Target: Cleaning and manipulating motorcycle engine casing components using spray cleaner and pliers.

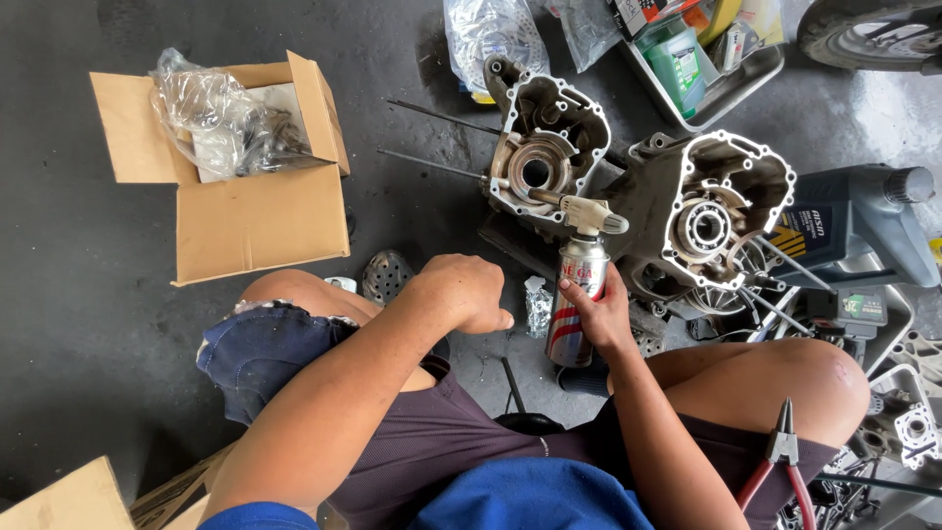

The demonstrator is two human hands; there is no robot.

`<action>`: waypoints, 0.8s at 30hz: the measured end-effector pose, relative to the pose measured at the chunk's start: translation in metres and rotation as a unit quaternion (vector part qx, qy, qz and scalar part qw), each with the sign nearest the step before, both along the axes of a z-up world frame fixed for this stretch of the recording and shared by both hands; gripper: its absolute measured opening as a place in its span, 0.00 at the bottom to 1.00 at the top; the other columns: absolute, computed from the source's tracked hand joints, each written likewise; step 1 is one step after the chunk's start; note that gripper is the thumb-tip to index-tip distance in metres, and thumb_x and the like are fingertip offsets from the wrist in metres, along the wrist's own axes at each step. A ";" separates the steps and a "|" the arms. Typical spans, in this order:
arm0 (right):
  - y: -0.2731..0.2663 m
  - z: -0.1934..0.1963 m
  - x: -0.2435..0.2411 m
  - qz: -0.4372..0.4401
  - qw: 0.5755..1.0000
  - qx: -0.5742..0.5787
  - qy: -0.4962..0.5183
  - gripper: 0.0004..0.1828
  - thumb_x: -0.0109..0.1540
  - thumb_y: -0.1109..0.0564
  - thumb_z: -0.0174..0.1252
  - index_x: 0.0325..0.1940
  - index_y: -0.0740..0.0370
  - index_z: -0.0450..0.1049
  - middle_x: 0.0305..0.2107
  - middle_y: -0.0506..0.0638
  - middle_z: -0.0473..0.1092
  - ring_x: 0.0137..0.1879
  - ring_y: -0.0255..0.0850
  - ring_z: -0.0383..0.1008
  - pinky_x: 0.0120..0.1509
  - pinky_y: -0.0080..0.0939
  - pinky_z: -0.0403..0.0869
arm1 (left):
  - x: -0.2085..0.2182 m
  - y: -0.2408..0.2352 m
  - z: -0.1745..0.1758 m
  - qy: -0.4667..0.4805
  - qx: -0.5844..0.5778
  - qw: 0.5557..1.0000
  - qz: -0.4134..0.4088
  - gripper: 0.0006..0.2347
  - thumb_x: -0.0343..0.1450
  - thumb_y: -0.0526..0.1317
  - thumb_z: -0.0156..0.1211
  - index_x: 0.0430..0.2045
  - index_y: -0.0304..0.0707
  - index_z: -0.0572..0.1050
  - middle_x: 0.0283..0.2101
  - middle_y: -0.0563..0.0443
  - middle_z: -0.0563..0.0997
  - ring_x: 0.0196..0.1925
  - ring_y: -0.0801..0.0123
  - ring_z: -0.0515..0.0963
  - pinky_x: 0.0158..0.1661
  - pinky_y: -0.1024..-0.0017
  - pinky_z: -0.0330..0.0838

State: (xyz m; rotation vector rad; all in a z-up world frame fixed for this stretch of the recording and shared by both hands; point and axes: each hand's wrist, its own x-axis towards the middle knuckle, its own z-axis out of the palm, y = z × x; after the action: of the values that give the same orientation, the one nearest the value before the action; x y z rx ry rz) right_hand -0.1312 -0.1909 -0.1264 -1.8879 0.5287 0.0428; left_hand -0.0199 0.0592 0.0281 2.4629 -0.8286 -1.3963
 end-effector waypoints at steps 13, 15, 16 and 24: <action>-0.006 0.000 -0.003 0.006 1.000 -0.018 -0.003 0.27 0.56 0.46 0.83 0.46 0.61 0.75 0.29 0.53 0.71 0.36 0.43 0.72 0.40 0.44 0.68 | -0.004 -0.016 0.006 -0.008 -0.001 1.000 -0.030 0.17 0.74 0.48 0.57 0.36 0.30 0.86 0.24 0.42 0.85 0.27 0.57 0.87 0.40 0.52 0.86; -0.007 -0.001 -0.005 0.003 1.000 -0.021 -0.002 0.27 0.57 0.46 0.82 0.48 0.62 0.75 0.30 0.53 0.70 0.38 0.43 0.71 0.41 0.43 0.67 | -0.007 -0.018 0.014 -0.012 -0.010 0.999 -0.045 0.17 0.74 0.48 0.57 0.38 0.31 0.86 0.27 0.41 0.86 0.32 0.54 0.90 0.42 0.51 0.87; -0.007 -0.001 -0.006 0.005 1.000 -0.021 -0.002 0.27 0.57 0.46 0.82 0.48 0.62 0.75 0.30 0.53 0.70 0.38 0.43 0.71 0.41 0.43 0.67 | -0.007 -0.018 0.015 -0.012 -0.010 0.999 -0.043 0.17 0.74 0.48 0.57 0.38 0.31 0.86 0.27 0.41 0.86 0.32 0.54 0.90 0.42 0.51 0.87; -0.006 0.003 -0.008 0.006 0.998 -0.054 0.020 0.31 0.56 0.44 0.83 0.50 0.62 0.74 0.32 0.55 0.69 0.39 0.46 0.72 0.42 0.46 0.68 | -0.016 -0.024 0.016 -0.018 -0.021 0.998 -0.050 0.17 0.74 0.49 0.58 0.41 0.32 0.86 0.31 0.39 0.88 0.37 0.49 0.91 0.43 0.46 0.87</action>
State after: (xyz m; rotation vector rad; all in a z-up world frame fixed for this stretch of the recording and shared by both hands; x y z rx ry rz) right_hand -0.1396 -0.1964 -0.1229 -1.9997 0.5569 0.0601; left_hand -0.0361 0.0348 0.0444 2.4533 -0.9905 -1.3563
